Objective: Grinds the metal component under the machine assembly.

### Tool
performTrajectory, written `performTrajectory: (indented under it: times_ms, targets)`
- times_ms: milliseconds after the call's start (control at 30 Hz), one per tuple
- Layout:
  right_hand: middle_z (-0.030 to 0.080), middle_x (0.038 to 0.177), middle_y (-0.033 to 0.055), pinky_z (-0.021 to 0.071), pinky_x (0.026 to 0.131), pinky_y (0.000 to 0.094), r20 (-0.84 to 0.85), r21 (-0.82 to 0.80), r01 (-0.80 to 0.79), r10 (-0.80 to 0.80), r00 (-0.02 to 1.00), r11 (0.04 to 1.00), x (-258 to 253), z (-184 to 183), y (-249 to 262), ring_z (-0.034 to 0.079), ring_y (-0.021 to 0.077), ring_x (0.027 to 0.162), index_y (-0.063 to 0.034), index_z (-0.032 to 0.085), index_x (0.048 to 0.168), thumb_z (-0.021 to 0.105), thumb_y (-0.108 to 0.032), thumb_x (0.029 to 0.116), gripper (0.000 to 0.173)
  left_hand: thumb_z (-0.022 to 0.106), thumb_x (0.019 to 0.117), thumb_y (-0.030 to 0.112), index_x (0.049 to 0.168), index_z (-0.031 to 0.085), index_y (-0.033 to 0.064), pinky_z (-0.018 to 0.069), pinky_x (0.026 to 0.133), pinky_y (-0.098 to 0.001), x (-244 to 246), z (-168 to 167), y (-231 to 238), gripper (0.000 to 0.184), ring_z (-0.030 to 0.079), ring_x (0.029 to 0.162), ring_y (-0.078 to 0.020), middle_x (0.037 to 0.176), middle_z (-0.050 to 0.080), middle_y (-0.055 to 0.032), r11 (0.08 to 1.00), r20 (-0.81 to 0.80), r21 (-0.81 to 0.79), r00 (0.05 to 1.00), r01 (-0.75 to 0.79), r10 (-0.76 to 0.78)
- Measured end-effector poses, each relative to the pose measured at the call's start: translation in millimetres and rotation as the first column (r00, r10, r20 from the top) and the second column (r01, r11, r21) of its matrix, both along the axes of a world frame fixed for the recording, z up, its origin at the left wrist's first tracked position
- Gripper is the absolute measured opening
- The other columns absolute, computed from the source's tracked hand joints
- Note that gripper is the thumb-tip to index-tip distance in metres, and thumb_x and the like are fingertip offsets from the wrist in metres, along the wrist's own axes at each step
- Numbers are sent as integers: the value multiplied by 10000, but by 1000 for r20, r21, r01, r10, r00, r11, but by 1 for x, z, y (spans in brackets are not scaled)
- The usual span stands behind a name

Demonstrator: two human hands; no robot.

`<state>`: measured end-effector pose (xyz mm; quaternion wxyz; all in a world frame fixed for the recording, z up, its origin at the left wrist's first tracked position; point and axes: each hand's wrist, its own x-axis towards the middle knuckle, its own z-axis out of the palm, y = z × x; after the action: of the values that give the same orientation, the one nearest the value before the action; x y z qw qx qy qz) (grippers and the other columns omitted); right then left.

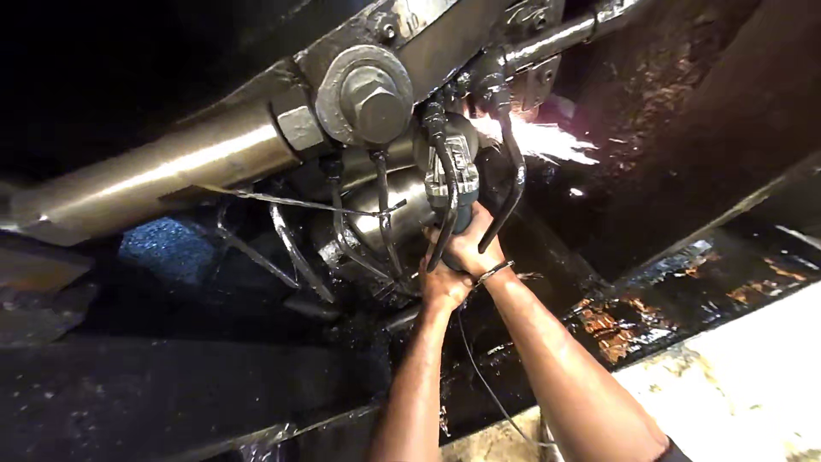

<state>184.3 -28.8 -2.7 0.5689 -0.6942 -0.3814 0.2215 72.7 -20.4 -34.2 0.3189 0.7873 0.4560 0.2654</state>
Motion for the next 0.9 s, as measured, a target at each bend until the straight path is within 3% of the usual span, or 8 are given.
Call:
performTrajectory:
  times_ms: [100, 233, 600, 900]
  targets:
    - [729, 936, -13, 602, 796, 467, -9, 7, 8, -7, 1000, 1000, 0, 1, -1, 713, 137, 890, -186, 669, 1094, 864, -504, 638, 589, 907, 651, 258, 1261, 625, 110, 577, 899, -511, 1, 3, 0, 688, 688, 1029, -235, 1101, 716, -93, 998, -33, -57, 999, -28, 26]
    - [732, 975, 6, 600, 828, 465, -20, 25, 12, -11, 1000, 1000, 1, 0, -4, 712, 143, 927, -168, 667, 1126, 870, -503, 629, 633, 917, 664, 291, 1270, 609, 123, 579, 836, -550, 2, 7, -3, 700, 693, 990, -278, 1077, 714, -114, 995, -105, -84, 993, -56, 47]
    - [732, 923, -7, 615, 788, 433, -51, 77, -4, 8, 999, 997, 1, -3, -4, 717, 120, 864, -158, 675, 1094, 871, -498, 635, 604, 925, 617, 328, 1315, 594, 133, 569, 886, -544, 1, 8, -2, 797, 691, 1026, -262, 1103, 719, -98, 997, -115, -45, 992, -61, 56]
    - [737, 923, -13, 621, 791, 371, -145, 142, -27, 48, 988, 990, 1, -1, -9, 720, 96, 860, -149, 683, 1094, 891, -422, 641, 568, 929, 625, 352, 1320, 564, 159, 582, 766, -564, 3, 20, -11, 809, 708, 910, -292, 998, 723, -106, 995, -201, -29, 975, -100, 92]
